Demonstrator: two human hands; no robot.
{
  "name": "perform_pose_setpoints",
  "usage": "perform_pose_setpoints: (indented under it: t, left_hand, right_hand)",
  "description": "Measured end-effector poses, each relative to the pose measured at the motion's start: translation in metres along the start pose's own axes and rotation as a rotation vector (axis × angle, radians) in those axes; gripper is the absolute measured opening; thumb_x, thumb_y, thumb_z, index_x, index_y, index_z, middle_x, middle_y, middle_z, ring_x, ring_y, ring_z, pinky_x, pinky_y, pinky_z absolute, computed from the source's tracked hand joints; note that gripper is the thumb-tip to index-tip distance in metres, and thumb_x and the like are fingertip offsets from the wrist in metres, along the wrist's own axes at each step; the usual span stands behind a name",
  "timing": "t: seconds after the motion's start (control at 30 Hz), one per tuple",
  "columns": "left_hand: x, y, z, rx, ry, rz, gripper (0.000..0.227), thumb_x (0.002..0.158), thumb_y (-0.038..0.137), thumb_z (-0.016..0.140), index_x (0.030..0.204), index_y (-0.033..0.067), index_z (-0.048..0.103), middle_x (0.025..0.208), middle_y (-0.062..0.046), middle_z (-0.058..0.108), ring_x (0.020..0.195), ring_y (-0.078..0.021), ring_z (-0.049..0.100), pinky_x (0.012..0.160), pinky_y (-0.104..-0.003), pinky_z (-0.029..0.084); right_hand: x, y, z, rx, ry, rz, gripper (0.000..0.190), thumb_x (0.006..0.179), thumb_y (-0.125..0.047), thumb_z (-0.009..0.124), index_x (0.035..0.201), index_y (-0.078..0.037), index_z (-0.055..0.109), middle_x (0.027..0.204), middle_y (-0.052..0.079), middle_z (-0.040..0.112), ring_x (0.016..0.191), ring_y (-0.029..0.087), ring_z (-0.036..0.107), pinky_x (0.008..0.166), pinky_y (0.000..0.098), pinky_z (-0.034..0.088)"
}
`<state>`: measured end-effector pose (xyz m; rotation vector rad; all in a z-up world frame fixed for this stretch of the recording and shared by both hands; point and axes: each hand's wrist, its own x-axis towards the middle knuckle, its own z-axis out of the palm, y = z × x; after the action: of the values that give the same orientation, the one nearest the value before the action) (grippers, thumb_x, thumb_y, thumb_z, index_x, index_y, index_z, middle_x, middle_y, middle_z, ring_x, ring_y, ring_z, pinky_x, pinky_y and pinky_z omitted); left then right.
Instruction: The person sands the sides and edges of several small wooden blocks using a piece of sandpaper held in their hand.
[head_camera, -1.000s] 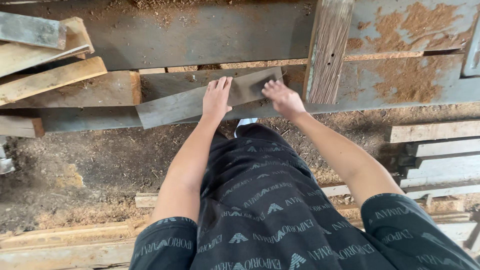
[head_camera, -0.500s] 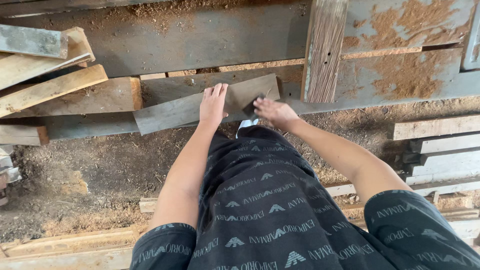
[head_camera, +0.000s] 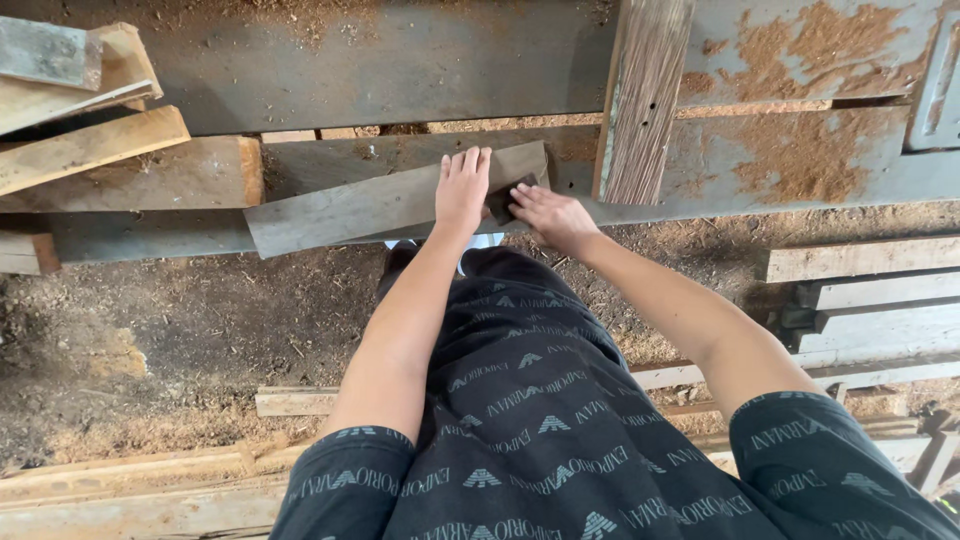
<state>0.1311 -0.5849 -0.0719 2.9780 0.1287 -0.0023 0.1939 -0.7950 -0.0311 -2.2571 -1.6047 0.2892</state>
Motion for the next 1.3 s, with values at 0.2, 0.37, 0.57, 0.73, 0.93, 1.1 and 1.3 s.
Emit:
perform_pose_setpoints:
  t: [0.2, 0.37, 0.57, 0.73, 0.93, 1.1, 1.3]
  left_hand:
    - [0.003, 0.0, -0.018, -0.164, -0.193, -0.037, 0.101, 0.054, 0.016, 0.094, 0.142, 0.0078, 0.044, 0.134, -0.009, 0.05, 0.128, -0.0292, 0.05, 0.116, -0.048, 0.036]
    - [0.003, -0.002, -0.007, -0.118, -0.104, -0.017, 0.099, 0.061, 0.018, 0.094, 0.146, 0.0105, 0.044, 0.136, -0.005, 0.05, 0.13, -0.027, 0.051, 0.119, -0.047, 0.037]
    - [0.003, 0.0, -0.027, -0.161, -0.267, -0.028, 0.111, 0.058, 0.023, 0.095, 0.15, 0.0048, 0.036, 0.137, -0.01, 0.046, 0.131, -0.0294, 0.047, 0.119, -0.046, 0.032]
    - [0.005, -0.009, -0.032, -0.205, -0.274, 0.0, 0.114, 0.059, 0.025, 0.096, 0.152, 0.0056, 0.034, 0.143, -0.012, 0.044, 0.134, -0.0302, 0.046, 0.122, -0.045, 0.032]
    - [0.001, -0.01, -0.026, -0.19, -0.27, 0.029, 0.116, 0.06, 0.02, 0.096, 0.154, 0.0006, 0.031, 0.143, -0.018, 0.043, 0.135, -0.0336, 0.044, 0.122, -0.047, 0.03]
    - [0.005, -0.014, -0.036, -0.228, -0.32, 0.031, 0.117, 0.058, 0.02, 0.095, 0.154, 0.0009, 0.032, 0.147, -0.016, 0.042, 0.139, -0.0318, 0.042, 0.123, -0.044, 0.029]
    - [-0.01, -0.016, -0.042, -0.044, -0.227, -0.036, 0.113, 0.058, 0.022, 0.094, 0.151, -0.0007, 0.033, 0.144, -0.016, 0.044, 0.138, -0.0308, 0.042, 0.122, -0.044, 0.03]
  right_hand:
    - [0.006, 0.037, 0.016, -0.02, 0.108, 0.331, 0.034, 0.094, 0.003, 0.066, 0.125, -0.008, 0.069, 0.147, 0.011, 0.061, 0.138, 0.025, 0.057, 0.116, 0.0337, 0.046]
    - [-0.005, 0.012, 0.013, 0.001, -0.046, -0.021, 0.05, 0.063, -0.001, 0.068, 0.113, -0.002, 0.069, 0.139, 0.014, 0.062, 0.128, 0.027, 0.062, 0.107, 0.0395, 0.053]
    - [0.018, 0.041, 0.008, -0.165, 0.221, 0.259, 0.04, 0.091, 0.002, 0.069, 0.128, -0.013, 0.063, 0.145, 0.006, 0.062, 0.133, 0.022, 0.064, 0.11, 0.0313, 0.057]
    - [0.005, 0.012, -0.002, -0.049, 0.01, 0.027, 0.043, 0.085, -0.004, 0.065, 0.127, -0.008, 0.064, 0.135, 0.011, 0.067, 0.12, 0.023, 0.068, 0.101, 0.0339, 0.058]
    - [0.017, 0.041, 0.007, -0.1, -0.002, 0.316, 0.037, 0.105, -0.004, 0.057, 0.142, -0.004, 0.058, 0.144, 0.014, 0.058, 0.122, 0.023, 0.066, 0.097, 0.0314, 0.062]
    - [0.006, 0.011, 0.006, -0.089, -0.13, 0.104, 0.038, 0.098, 0.005, 0.055, 0.135, -0.001, 0.062, 0.137, 0.015, 0.066, 0.117, 0.022, 0.069, 0.085, 0.0281, 0.064]
    - [0.016, 0.029, -0.006, 0.017, -0.148, 0.423, 0.031, 0.114, -0.009, 0.055, 0.143, -0.001, 0.058, 0.141, 0.016, 0.062, 0.122, 0.022, 0.064, 0.101, 0.0323, 0.058]
